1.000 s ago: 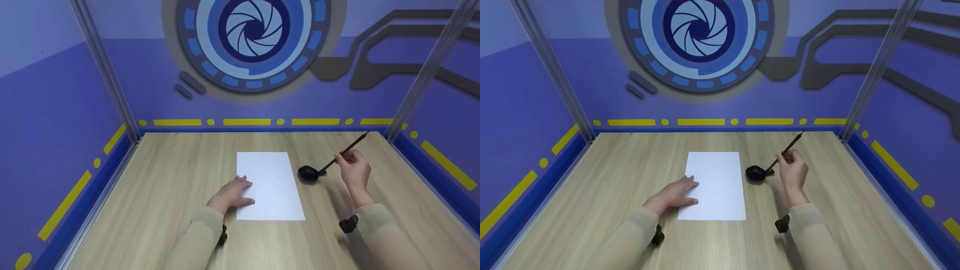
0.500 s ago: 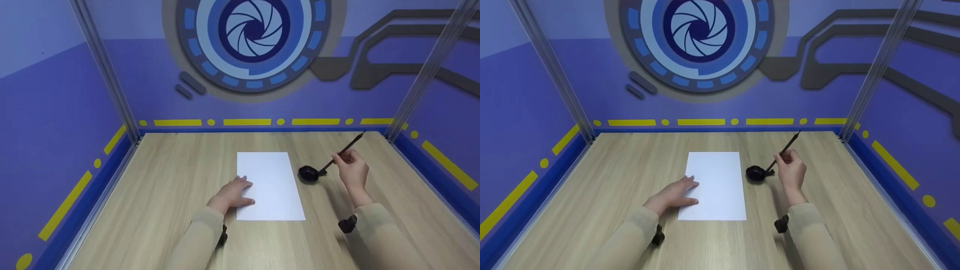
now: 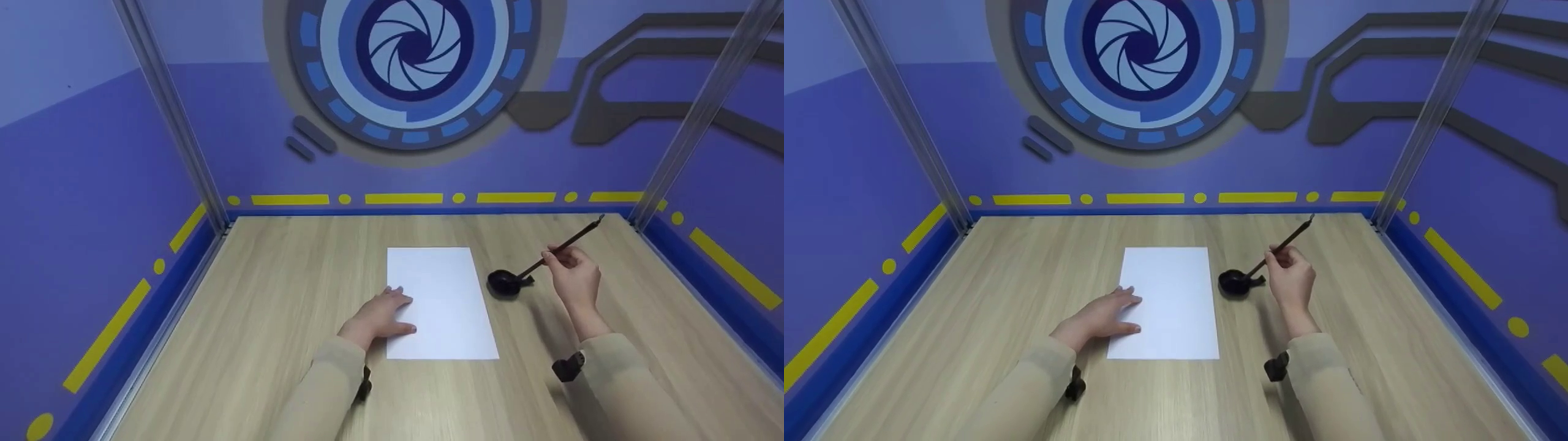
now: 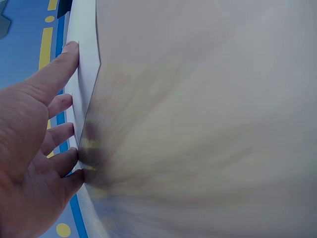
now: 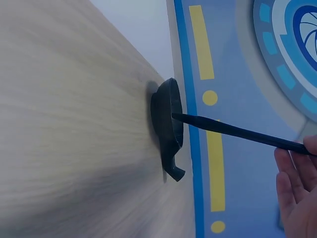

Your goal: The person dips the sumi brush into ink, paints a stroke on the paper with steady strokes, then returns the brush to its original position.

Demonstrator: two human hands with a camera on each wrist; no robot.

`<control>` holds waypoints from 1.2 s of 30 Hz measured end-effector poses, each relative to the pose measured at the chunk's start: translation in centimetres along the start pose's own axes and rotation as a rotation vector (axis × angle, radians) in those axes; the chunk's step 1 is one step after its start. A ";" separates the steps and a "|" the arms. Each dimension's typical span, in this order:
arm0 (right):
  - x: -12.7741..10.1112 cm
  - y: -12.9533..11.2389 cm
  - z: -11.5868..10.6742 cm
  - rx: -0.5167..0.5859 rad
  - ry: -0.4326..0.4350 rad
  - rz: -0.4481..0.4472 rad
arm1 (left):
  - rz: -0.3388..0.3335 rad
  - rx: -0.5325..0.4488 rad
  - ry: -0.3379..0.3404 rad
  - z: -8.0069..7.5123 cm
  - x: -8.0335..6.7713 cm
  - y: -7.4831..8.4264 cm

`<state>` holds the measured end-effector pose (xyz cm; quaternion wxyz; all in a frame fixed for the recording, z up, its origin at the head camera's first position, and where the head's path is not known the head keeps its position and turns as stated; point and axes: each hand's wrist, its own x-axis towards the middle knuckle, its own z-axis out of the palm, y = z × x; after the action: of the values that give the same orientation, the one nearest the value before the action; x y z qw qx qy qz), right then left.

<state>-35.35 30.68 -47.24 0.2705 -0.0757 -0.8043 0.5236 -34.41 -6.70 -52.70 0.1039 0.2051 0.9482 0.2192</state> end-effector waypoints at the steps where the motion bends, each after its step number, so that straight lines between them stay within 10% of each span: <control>1: 0.0 0.0 -0.1 -0.004 -0.007 0.001 | 0.000 0.000 0.000 0.0 0.0 0.0; 36: 0.2 -0.4 -0.4 0.001 0.001 -0.066 | -0.020 -0.015 0.008 0.2 -0.1 0.0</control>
<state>-35.23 30.96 -46.71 0.2881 -0.0493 -0.8060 0.5148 -34.27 -6.64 -52.81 0.1038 0.1937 0.9490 0.2262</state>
